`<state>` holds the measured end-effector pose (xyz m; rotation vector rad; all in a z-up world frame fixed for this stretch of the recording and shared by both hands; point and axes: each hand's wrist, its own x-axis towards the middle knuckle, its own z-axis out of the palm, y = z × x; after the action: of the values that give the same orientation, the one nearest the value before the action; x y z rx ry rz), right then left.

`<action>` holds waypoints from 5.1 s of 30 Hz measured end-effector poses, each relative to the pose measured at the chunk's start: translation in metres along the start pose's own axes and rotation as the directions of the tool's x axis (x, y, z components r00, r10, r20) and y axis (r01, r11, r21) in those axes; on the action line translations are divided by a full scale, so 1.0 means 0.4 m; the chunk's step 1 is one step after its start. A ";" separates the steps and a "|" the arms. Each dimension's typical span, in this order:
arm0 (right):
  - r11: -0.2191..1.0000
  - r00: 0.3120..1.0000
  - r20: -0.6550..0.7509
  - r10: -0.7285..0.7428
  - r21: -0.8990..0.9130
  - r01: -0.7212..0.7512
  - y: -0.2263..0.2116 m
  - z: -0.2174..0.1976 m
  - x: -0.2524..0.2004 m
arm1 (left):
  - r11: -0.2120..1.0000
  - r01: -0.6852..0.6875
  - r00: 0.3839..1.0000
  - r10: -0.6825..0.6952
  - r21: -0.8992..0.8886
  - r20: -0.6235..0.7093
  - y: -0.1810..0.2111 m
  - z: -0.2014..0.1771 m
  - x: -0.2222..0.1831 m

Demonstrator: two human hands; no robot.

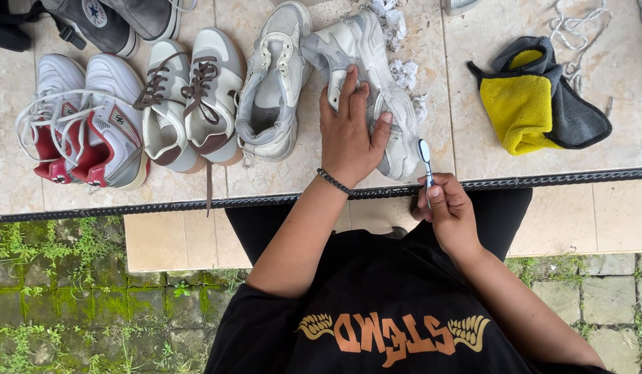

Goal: Cleaning a white sneaker using a toothbrush and tissues

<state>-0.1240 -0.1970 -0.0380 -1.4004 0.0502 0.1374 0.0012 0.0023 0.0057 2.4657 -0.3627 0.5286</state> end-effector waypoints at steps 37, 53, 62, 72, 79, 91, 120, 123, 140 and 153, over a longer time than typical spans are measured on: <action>0.978 0.996 0.035 -0.083 -0.189 0.088 -0.078 -0.045 0.163 | 0.992 0.120 0.992 -0.118 -0.039 0.049 -0.012 0.019 -0.011; 0.920 0.994 0.060 -0.090 -0.378 0.106 -0.122 -0.075 0.160 | 0.990 0.121 0.992 -0.119 -0.069 0.046 -0.019 0.025 -0.017; 0.875 0.983 0.181 -0.035 -0.470 0.117 -0.196 -0.099 0.185 | 0.997 0.071 0.997 -0.071 -0.040 0.009 -0.014 0.011 -0.009; 0.796 0.987 0.140 -0.081 -0.587 0.149 -0.170 -0.099 0.258 | 0.989 0.134 0.989 -0.129 -0.063 0.071 -0.015 0.020 -0.013; 0.813 0.976 0.188 -0.108 -0.549 0.195 -0.164 -0.070 0.343 | 0.987 0.151 0.985 -0.146 -0.052 0.095 -0.020 0.016 -0.010; 0.730 0.972 0.219 -0.091 -0.649 0.214 -0.155 -0.050 0.434 | 0.990 0.126 0.990 -0.123 -0.056 0.067 -0.017 0.021 -0.011; 0.706 0.985 0.172 0.019 -0.700 0.108 -0.193 -0.012 0.422 | 0.990 0.127 0.986 -0.119 -0.068 0.114 -0.027 0.020 -0.012; 0.670 0.988 0.156 -0.012 -0.732 0.124 -0.223 0.016 0.431 | 0.988 0.130 0.986 -0.121 -0.078 0.114 -0.017 0.012 -0.006; 0.944 0.950 0.311 -0.012 -0.309 0.113 -0.290 -0.016 0.434 | 0.987 0.134 0.990 -0.130 -0.086 0.047 -0.023 0.030 -0.014; 0.741 0.972 0.217 -0.086 -0.639 0.208 -0.241 -0.019 0.484 | 0.983 0.167 0.984 -0.162 -0.076 0.071 -0.006 0.013 -0.014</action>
<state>0.0805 -0.2072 0.0325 -2.0948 -0.2863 0.1516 -0.0015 0.0018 -0.0017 2.4114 -0.1988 0.3580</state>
